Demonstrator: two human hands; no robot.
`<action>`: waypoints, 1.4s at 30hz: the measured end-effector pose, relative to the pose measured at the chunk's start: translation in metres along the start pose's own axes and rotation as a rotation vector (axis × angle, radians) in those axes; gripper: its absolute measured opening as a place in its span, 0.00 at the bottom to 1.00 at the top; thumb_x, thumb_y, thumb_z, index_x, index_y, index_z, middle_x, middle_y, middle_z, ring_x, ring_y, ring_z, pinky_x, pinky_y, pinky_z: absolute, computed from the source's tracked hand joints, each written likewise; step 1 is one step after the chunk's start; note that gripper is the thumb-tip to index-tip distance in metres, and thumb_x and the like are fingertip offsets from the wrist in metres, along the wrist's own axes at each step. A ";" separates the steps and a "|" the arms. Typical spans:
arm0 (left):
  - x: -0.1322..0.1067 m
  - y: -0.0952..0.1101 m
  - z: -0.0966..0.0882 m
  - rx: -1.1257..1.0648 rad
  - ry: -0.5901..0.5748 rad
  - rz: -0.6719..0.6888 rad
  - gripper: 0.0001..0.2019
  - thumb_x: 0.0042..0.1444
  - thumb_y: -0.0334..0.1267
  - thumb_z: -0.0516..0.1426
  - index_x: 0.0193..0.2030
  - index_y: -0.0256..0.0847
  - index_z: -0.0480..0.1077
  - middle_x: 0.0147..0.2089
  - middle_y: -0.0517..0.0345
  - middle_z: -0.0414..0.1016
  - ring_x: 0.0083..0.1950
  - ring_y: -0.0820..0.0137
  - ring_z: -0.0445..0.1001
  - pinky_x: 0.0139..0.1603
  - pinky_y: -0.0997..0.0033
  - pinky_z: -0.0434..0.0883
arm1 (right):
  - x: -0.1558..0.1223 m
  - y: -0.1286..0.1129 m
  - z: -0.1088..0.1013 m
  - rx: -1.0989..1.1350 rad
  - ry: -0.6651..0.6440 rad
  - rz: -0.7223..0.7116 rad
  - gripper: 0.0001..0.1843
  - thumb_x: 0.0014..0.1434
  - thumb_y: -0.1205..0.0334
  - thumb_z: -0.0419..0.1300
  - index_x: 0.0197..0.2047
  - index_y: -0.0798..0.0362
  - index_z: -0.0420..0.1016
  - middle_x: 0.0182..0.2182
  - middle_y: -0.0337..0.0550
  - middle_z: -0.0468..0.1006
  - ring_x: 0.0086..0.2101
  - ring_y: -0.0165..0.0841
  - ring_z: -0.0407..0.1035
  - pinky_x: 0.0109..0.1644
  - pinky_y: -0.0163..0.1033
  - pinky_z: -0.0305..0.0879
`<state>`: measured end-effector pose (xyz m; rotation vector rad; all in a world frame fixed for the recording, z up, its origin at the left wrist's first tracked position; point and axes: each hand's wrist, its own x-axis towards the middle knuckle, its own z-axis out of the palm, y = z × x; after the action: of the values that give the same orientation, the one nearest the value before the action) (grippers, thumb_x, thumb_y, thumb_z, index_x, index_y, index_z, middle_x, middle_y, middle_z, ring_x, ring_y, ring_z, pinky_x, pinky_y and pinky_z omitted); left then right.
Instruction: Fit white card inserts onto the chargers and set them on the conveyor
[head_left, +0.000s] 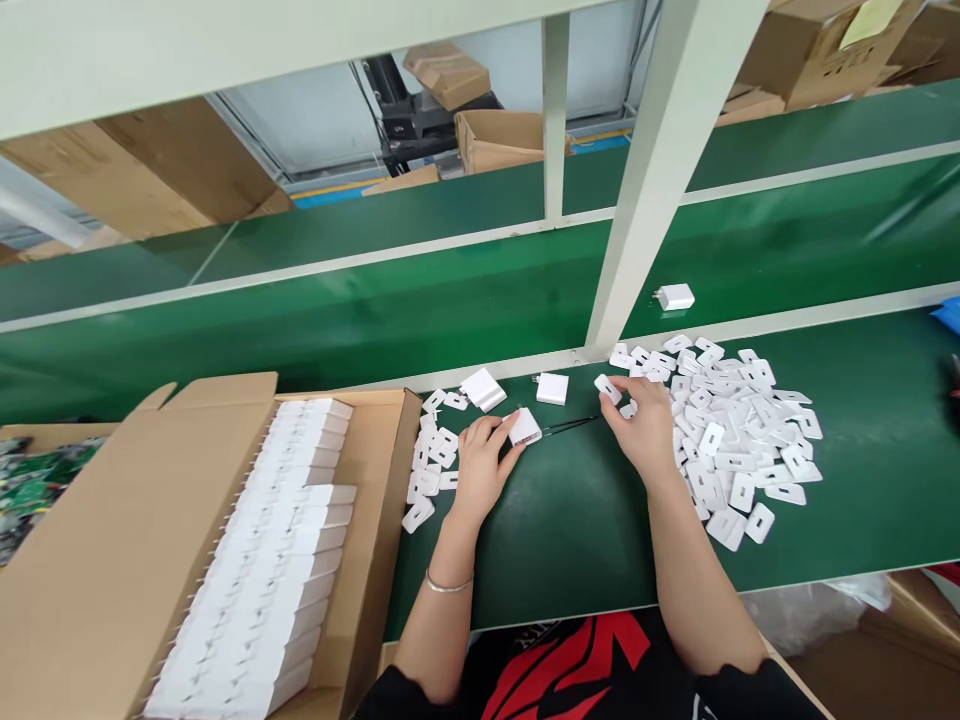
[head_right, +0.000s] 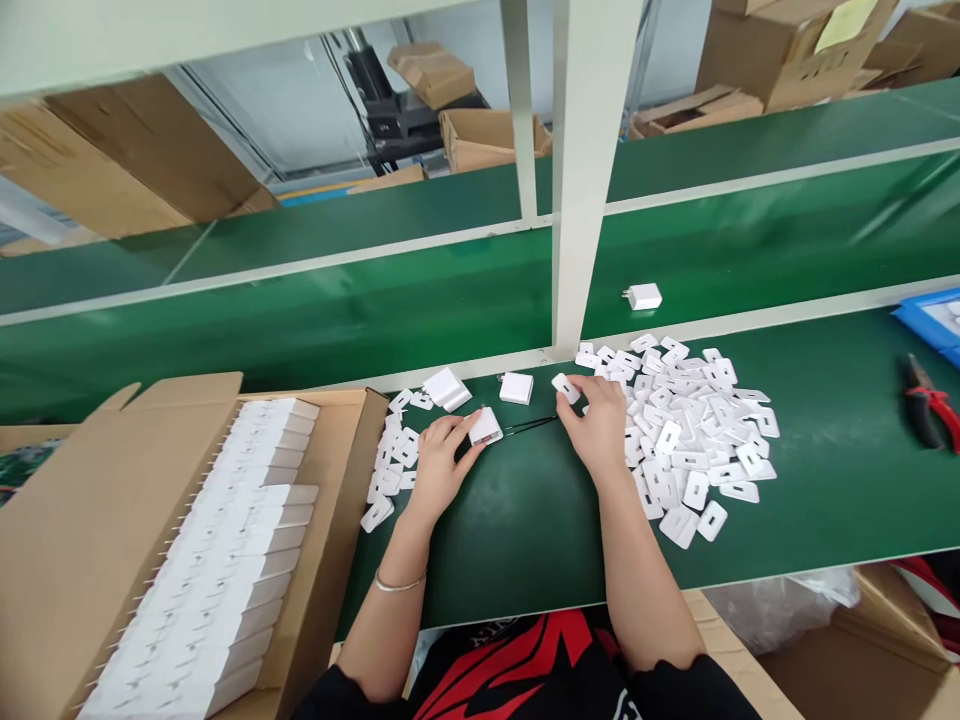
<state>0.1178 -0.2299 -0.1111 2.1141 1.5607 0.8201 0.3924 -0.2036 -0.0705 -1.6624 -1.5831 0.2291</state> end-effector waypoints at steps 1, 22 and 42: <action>0.000 0.000 -0.002 -0.087 0.015 -0.025 0.20 0.73 0.47 0.57 0.69 0.50 0.73 0.55 0.48 0.76 0.59 0.55 0.74 0.63 0.52 0.69 | -0.002 -0.009 0.002 0.075 -0.015 -0.019 0.13 0.67 0.56 0.61 0.51 0.49 0.82 0.42 0.48 0.82 0.44 0.46 0.71 0.53 0.53 0.69; -0.010 0.027 -0.009 -0.646 0.027 -0.227 0.25 0.75 0.61 0.47 0.64 0.52 0.74 0.55 0.50 0.70 0.61 0.59 0.72 0.66 0.54 0.71 | -0.045 -0.071 0.037 0.645 -0.491 -0.107 0.20 0.68 0.64 0.64 0.59 0.37 0.83 0.38 0.38 0.66 0.33 0.30 0.67 0.44 0.43 0.75; -0.014 0.040 -0.010 -0.546 0.183 -0.043 0.21 0.75 0.57 0.49 0.59 0.50 0.74 0.49 0.50 0.68 0.52 0.60 0.71 0.54 0.58 0.74 | -0.054 -0.075 0.043 0.763 -0.593 0.107 0.26 0.74 0.35 0.51 0.60 0.46 0.70 0.39 0.41 0.78 0.27 0.31 0.67 0.33 0.41 0.69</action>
<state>0.1378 -0.2556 -0.0822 1.6421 1.2683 1.2831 0.2983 -0.2431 -0.0712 -1.1051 -1.5137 1.3032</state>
